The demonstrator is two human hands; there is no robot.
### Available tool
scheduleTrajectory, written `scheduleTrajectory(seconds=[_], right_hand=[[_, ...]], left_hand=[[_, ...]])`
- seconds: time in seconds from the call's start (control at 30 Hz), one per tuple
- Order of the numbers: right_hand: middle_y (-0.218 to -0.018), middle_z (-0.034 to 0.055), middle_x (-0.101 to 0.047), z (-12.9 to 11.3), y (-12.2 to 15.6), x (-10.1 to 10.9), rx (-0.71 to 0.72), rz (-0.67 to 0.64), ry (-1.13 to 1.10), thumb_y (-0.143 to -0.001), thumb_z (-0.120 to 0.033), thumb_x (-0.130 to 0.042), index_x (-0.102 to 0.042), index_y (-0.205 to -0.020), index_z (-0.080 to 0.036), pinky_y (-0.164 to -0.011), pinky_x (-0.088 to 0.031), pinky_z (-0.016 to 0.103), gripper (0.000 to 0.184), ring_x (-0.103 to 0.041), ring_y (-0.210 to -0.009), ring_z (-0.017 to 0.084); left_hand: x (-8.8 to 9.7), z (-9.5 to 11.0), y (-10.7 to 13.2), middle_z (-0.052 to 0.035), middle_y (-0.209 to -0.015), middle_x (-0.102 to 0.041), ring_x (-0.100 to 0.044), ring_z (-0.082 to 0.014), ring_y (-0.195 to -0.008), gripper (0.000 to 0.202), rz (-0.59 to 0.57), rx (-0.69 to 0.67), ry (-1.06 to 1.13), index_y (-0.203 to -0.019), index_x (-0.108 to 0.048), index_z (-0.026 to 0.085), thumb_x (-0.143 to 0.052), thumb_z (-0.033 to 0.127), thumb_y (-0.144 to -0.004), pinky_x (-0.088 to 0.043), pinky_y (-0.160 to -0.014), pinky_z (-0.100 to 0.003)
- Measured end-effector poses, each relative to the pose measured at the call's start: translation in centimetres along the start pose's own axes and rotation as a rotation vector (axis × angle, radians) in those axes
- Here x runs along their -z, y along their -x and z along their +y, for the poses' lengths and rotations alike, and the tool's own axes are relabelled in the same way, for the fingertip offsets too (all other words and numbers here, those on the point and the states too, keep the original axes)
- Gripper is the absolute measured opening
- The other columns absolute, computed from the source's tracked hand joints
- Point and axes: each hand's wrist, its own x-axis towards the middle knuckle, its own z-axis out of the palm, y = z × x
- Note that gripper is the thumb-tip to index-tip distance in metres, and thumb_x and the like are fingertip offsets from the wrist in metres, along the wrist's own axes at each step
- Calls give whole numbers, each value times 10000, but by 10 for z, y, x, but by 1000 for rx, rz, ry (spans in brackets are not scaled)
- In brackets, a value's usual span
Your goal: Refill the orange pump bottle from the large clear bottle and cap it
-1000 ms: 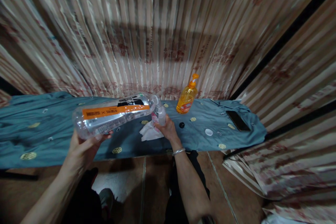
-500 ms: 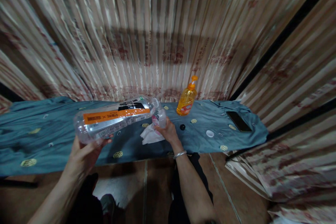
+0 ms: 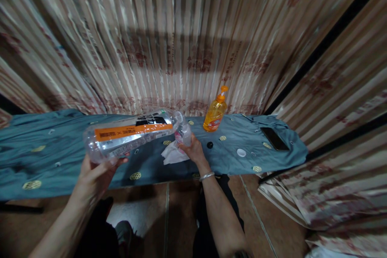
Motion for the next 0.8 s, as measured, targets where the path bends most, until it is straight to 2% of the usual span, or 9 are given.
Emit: scheduleTrajectory(seconds=[0.17,0.33,0.47,0.8], right_hand=[[-895,24,-811,1,0,0,-17,3,19,-681,-392,-902,-694,-997,-222,-726,-585,333,414,-749,-821,251],[-935,29,-823,1,0,-1,-19,-2,45,-720,-368,-902,-704,-1046,-226,-751,-589,316,407,-772,-859,248],[-985,32,-832,1,-1,0,-4,-14,46,-728,-337,-917,-705,-1074,-239,-773,-590,307,417,-782,-895,244],[-942,41,-810,-3,0,1,-32,-28,36,-739,-305,-914,-682,-1049,-223,-753,-587,317,396,-775,-866,250]], left_hand=[[-10,5,3,-33,-1010,-794,-764,-220,-693,696,71,-7,9,-1049,-713,239,-1040,241,-435,-658,-597,-317],[-13,8,4,-17,-958,-784,-756,-210,-692,694,76,-2,-4,-1029,-712,234,-1035,232,-415,-653,-607,-306],[-14,9,3,-23,-999,-785,-747,-212,-689,706,72,-14,-12,-1061,-712,245,-1025,232,-428,-649,-606,-326],[-16,12,4,-14,-1003,-782,-751,-211,-715,669,70,-14,-30,-1038,-697,250,-1005,218,-445,-657,-622,-322]])
